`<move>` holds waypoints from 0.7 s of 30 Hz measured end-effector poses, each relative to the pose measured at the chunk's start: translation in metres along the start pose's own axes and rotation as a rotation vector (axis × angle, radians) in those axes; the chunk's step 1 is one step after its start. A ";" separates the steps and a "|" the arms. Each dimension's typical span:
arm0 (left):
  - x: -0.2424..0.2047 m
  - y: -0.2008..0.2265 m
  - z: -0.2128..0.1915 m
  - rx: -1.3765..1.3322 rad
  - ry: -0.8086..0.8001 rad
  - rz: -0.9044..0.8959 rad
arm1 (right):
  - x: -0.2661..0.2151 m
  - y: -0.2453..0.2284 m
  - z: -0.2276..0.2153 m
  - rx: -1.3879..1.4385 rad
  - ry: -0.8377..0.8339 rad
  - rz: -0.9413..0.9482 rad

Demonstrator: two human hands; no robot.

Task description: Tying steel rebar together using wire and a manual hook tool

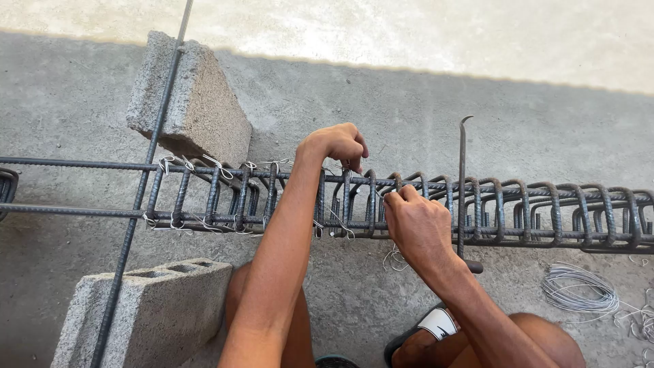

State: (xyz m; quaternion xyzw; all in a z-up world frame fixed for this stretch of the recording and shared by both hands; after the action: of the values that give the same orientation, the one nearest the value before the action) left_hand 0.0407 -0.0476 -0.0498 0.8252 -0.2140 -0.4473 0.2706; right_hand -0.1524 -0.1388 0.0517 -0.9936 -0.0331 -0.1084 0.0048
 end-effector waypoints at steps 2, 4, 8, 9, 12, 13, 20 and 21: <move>-0.002 0.003 -0.001 -0.009 0.010 0.010 | 0.002 -0.002 -0.006 -0.027 0.013 -0.016; 0.001 0.006 0.001 -0.016 0.014 0.023 | 0.001 -0.005 -0.009 -0.055 0.025 -0.025; -0.011 0.021 0.000 0.011 0.088 0.045 | -0.002 -0.008 -0.007 -0.102 0.044 -0.058; -0.021 0.029 -0.003 0.018 0.124 0.052 | -0.002 -0.008 -0.004 -0.087 0.038 -0.063; -0.018 0.034 -0.007 0.061 0.215 0.071 | -0.002 -0.009 -0.004 -0.099 0.047 -0.081; -0.017 0.037 -0.005 0.063 0.216 0.071 | -0.002 -0.008 -0.002 -0.099 0.049 -0.080; -0.031 0.072 -0.002 0.300 0.528 0.169 | 0.002 -0.014 -0.005 -0.165 0.105 -0.149; -0.054 0.090 -0.004 0.398 0.574 0.196 | 0.004 -0.014 -0.008 -0.168 0.120 -0.156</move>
State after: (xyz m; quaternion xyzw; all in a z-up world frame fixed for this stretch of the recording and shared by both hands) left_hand 0.0068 -0.0836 0.0430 0.9293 -0.2902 -0.1188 0.1951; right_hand -0.1509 -0.1252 0.0606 -0.9766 -0.1006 -0.1699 -0.0852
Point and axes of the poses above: each hand's wrist, its own x-axis towards the middle knuckle, its own z-axis out of the palm, y = z × x, the point moved 8 cm from there along x, towards the middle knuckle, and after that the axes turned 1 degree about x, right-handed, at the moved point
